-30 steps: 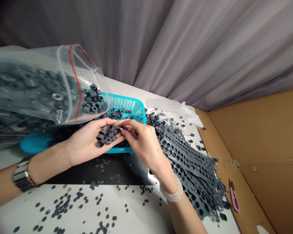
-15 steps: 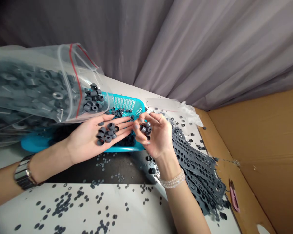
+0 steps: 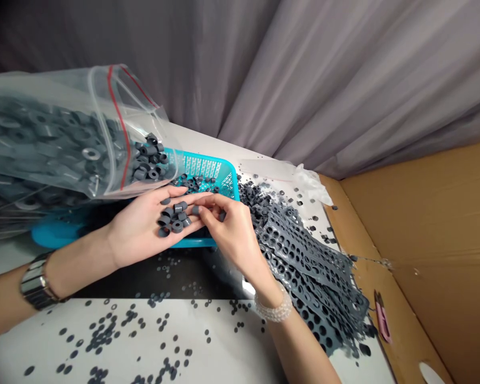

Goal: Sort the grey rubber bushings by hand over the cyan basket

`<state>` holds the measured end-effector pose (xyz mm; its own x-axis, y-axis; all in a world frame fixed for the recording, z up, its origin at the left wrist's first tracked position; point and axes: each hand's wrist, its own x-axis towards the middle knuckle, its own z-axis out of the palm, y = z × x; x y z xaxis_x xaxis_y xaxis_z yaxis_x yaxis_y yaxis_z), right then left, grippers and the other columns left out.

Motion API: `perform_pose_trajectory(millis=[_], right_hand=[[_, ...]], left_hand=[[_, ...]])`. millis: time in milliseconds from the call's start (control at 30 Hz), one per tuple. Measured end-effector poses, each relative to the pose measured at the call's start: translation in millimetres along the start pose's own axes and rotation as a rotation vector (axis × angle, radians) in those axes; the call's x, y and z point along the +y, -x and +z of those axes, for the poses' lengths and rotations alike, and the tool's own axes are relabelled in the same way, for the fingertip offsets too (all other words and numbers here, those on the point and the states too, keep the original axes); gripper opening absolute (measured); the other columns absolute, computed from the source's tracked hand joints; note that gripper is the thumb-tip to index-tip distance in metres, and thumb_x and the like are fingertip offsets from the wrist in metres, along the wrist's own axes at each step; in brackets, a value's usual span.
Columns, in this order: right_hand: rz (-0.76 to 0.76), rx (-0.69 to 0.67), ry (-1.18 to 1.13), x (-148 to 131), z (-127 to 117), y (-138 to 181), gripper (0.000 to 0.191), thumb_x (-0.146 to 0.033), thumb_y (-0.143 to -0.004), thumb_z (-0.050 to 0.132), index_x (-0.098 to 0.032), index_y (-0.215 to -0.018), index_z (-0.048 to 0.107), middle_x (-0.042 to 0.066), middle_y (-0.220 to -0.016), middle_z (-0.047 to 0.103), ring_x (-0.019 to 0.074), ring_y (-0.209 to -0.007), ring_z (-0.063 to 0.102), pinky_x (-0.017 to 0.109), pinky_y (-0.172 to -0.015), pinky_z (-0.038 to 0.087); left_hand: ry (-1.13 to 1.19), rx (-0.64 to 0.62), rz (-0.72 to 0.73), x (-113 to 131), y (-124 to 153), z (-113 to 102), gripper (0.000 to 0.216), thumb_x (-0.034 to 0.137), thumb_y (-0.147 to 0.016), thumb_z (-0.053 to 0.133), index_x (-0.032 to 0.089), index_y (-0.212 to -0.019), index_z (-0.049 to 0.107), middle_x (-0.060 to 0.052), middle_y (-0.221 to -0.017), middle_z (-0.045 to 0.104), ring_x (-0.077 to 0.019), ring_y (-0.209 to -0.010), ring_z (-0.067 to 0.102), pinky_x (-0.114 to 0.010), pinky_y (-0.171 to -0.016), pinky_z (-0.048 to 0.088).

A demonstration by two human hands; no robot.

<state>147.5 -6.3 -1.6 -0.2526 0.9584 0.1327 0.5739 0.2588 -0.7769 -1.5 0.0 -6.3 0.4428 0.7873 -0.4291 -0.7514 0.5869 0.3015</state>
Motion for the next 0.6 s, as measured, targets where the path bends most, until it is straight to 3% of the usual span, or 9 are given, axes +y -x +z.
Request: perform_pose_trajectory(millis=[100, 300, 400, 500, 600], right_hand=[[0.073, 0.017, -0.134, 5.2, -1.6, -2.0, 0.013, -0.025, -0.081, 0.057, -0.016, -0.081, 0.067, -0.003, -0.059, 0.047, 0.0086, -0.054, 0.037, 0.023, -0.052, 0.031], [0.378, -0.228, -0.932, 7.2, -11.3, -6.0, 0.008, -0.024, -0.079, 0.060, -0.017, -0.080, 0.057, -0.010, -0.051, 0.025, 0.0042, -0.042, 0.010, 0.017, -0.035, 0.011], [0.454, -0.290, -1.157, 5.9, -16.3, -7.8, 0.008, -0.019, -0.078, 0.059, -0.016, -0.075, 0.052, -0.008, -0.055, 0.035, 0.0024, -0.040, 0.010, 0.012, -0.032, 0.013], [0.484, -0.294, -1.232, 6.3, -17.6, -9.4, 0.003, -0.014, -0.076, 0.054, -0.015, -0.078, 0.054, -0.004, -0.061, 0.048, 0.0018, -0.039, 0.016, 0.010, -0.030, 0.016], [0.496, -0.272, -1.282, 7.1, -17.1, -9.3, 0.015, -0.013, -0.069, 0.047, -0.014, -0.081, 0.057, 0.000, -0.064, 0.053, 0.0028, -0.038, 0.022, 0.011, -0.027, 0.016]], left_hand=[[0.034, 0.024, 0.013, -0.7, -1.0, -0.3, 0.039, 0.015, -0.085, 0.041, 0.011, -0.124, 0.044, -0.016, -0.111, 0.063, -0.0215, -0.094, 0.064, -0.039, -0.088, 0.050], [0.073, -0.006, -0.031, -1.1, -3.1, -1.7, 0.039, 0.014, -0.086, 0.038, 0.003, -0.122, 0.048, -0.017, -0.105, 0.066, -0.0221, -0.098, 0.063, -0.034, -0.089, 0.051], [0.080, -0.024, -0.048, -0.5, -2.0, -1.1, 0.039, 0.015, -0.086, 0.039, 0.001, -0.120, 0.050, -0.018, -0.105, 0.066, -0.0220, -0.099, 0.063, -0.032, -0.089, 0.050], [0.079, -0.039, -0.046, 0.1, -0.7, 0.1, 0.039, 0.015, -0.087, 0.038, 0.001, -0.120, 0.050, -0.018, -0.105, 0.066, -0.0214, -0.098, 0.063, -0.032, -0.091, 0.050], [0.071, -0.037, -0.047, 0.4, -0.6, 0.6, 0.041, 0.016, -0.086, 0.038, 0.000, -0.122, 0.049, -0.019, -0.107, 0.065, -0.0215, -0.098, 0.063, -0.032, -0.092, 0.048]])
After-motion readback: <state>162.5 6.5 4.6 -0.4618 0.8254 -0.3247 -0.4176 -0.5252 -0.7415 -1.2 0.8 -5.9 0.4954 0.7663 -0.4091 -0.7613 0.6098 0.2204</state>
